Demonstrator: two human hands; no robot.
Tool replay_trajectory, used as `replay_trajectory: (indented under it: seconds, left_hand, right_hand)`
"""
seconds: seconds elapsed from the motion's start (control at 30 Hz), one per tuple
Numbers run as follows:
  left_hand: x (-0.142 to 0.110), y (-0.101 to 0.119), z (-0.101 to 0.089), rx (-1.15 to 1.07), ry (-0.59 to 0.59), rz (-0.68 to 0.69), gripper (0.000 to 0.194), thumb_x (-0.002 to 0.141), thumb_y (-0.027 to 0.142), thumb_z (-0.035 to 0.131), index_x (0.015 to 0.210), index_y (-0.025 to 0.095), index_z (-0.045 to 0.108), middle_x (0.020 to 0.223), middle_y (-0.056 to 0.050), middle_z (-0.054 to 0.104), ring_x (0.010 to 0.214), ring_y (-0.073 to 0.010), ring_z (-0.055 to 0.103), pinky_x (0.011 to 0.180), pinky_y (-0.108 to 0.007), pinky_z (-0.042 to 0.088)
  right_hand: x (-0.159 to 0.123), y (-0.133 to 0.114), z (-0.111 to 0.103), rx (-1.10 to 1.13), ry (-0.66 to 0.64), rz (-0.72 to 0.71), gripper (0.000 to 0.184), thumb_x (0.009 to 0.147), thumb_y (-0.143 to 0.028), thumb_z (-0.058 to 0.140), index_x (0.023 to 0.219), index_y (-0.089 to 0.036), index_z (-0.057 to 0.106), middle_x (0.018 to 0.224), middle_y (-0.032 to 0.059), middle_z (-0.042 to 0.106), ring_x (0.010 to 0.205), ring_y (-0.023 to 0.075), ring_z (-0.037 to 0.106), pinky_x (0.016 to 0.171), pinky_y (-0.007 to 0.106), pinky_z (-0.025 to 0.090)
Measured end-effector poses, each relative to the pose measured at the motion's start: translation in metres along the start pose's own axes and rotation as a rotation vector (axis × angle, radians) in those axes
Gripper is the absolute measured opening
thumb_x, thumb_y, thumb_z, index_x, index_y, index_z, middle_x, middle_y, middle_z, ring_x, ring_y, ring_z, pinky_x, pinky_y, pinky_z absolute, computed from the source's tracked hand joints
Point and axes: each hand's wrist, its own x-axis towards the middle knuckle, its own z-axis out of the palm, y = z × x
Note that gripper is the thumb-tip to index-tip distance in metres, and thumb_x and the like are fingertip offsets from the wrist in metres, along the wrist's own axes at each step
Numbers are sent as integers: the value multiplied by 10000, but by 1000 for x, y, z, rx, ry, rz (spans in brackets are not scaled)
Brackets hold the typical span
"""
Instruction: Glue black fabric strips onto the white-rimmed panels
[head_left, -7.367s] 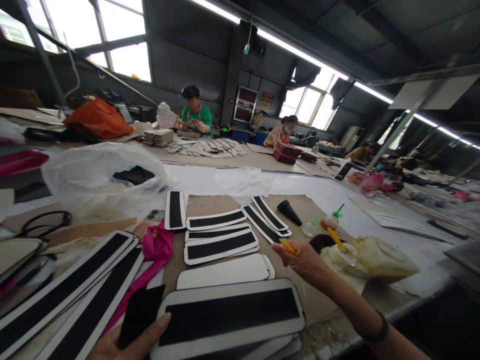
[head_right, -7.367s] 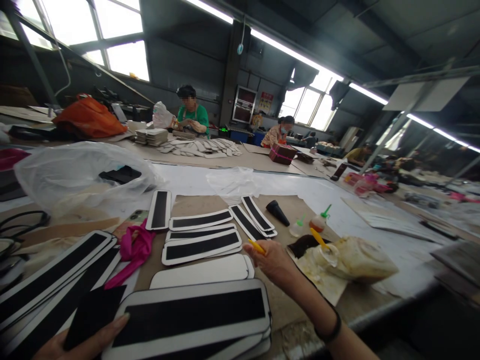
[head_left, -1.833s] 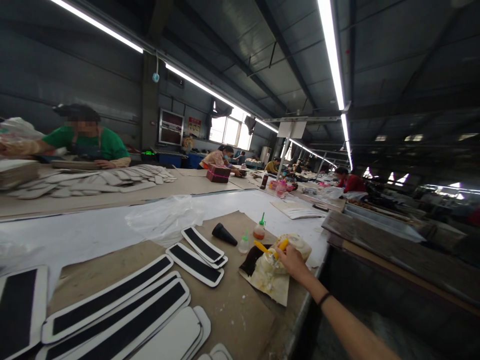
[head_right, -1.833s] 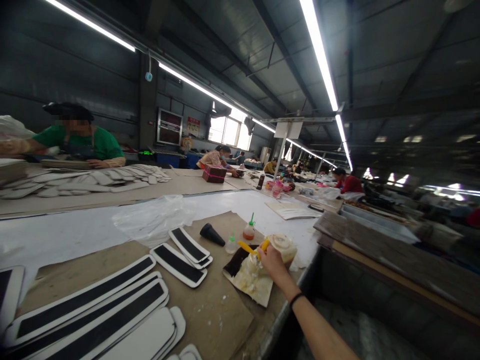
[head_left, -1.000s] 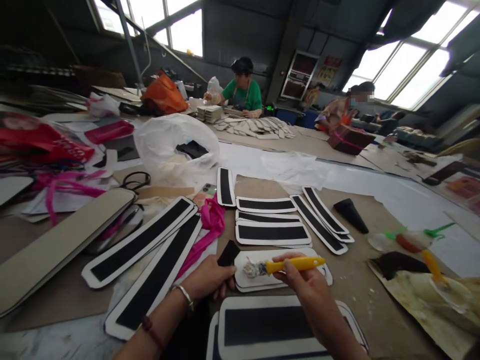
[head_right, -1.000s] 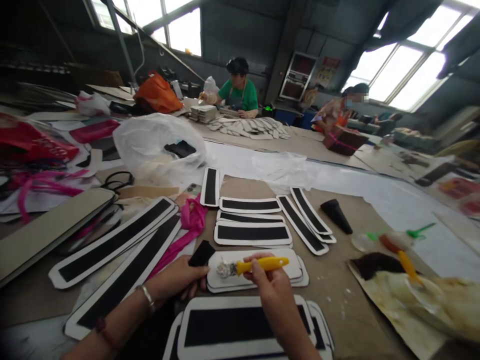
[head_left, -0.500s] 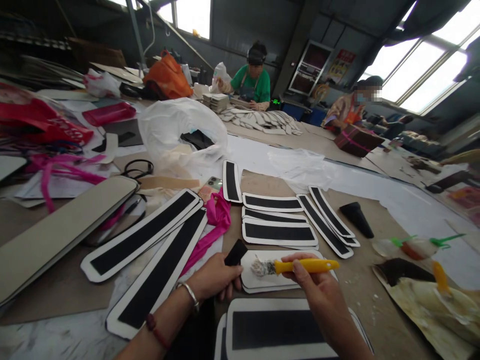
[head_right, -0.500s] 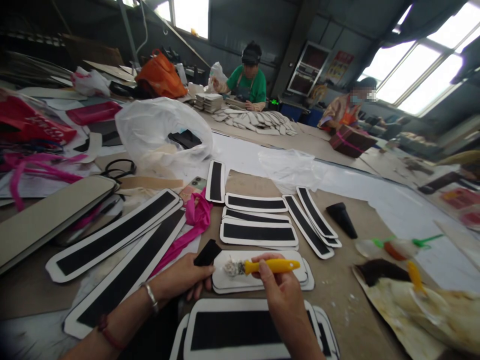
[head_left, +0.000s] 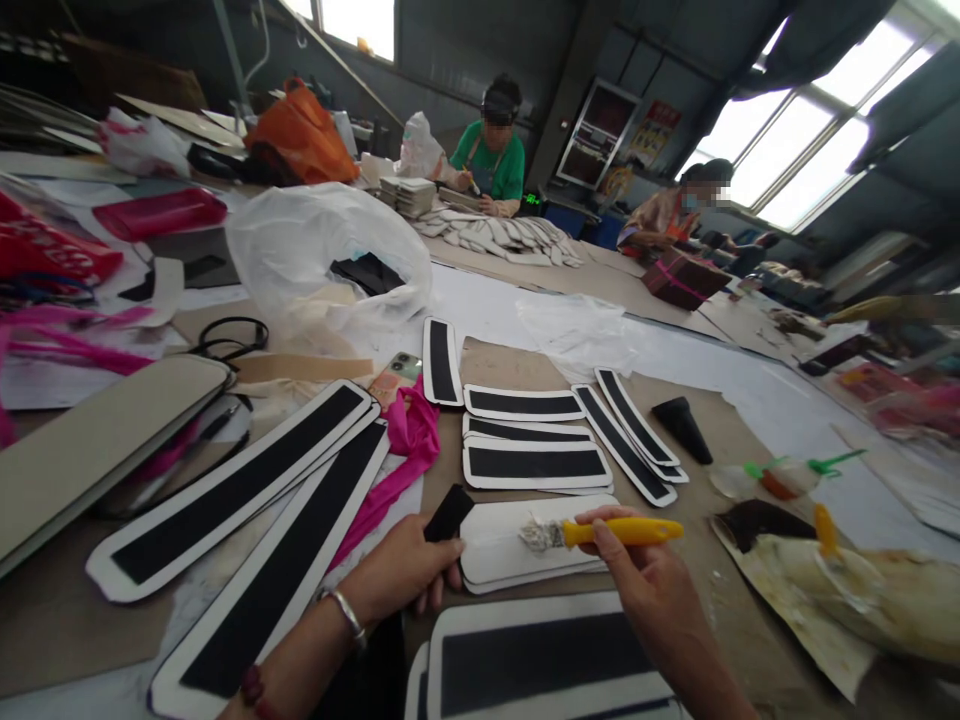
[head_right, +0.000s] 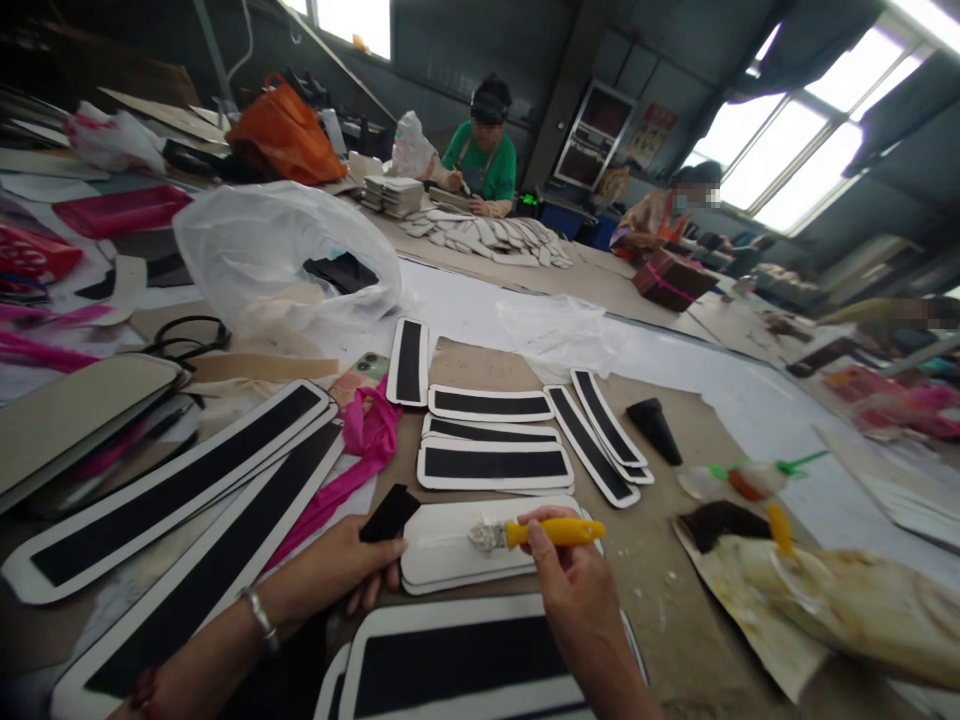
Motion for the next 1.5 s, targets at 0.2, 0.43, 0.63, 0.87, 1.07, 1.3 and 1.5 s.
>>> replay_trajectory:
  seconds: [0.2,0.43,0.63,0.87,1.07,1.3,1.5]
  left_hand:
    - [-3,4,-1,25,-1,3,310,636,454,491,546,158,500,362,38,464,318,-65,359,356,-189,250]
    - [0,-2,1,82,20,-25,381,625,527,517,558,151,514,391,23,485,323,-71,350,386,-208,233]
    - [1,-6,0,120,36,-37,423,695,539,479,571,139,541,396,17,488,338,-71,360,419,-213,236]
    - [2,-6,1,90,50,-51,442,660,580,501,556,151,531,376,20,468,343,-87,370,419,-219,242]
    - [4,-10,1,111,67,-44,455,632,590,513,537,145,538,380,14,472,334,-80,348,414,-223,234]
    - [1,-9,3,114,103,-10,440,624,573,503,522,146,528,373,19,464,323,-74,354,398,-212,224]
    - [5,-12,4,135,153,43,389,611,544,528,531,164,491,363,22,461,315,-83,360,375,-212,228]
  right_hand:
    - [2,10,-32,-105,118,93,386,744,-548,531,876,-187,557,905,81,603,821,236,608,794,376,499]
    - [-10,-6,0,102,-38,-7,273,829,-437,479,879,-181,560,927,73,568,845,200,585,760,306,507]
    - [-1,19,-31,-264,107,-21,283,831,-445,443,899,-189,542,872,71,597,799,218,584,760,355,453]
    - [8,37,-76,-539,242,-35,265,823,-437,413,869,-205,532,839,53,619,724,203,581,691,328,432]
    - [7,34,-78,-605,268,-141,232,824,-399,413,838,-203,537,773,35,608,616,172,556,626,293,440]
    - [6,26,-74,-580,277,-185,247,838,-403,402,863,-197,537,798,52,616,652,188,567,640,311,442]
    - [-3,10,-44,-133,115,-101,294,818,-460,477,863,-181,561,853,65,608,754,199,595,724,315,485]
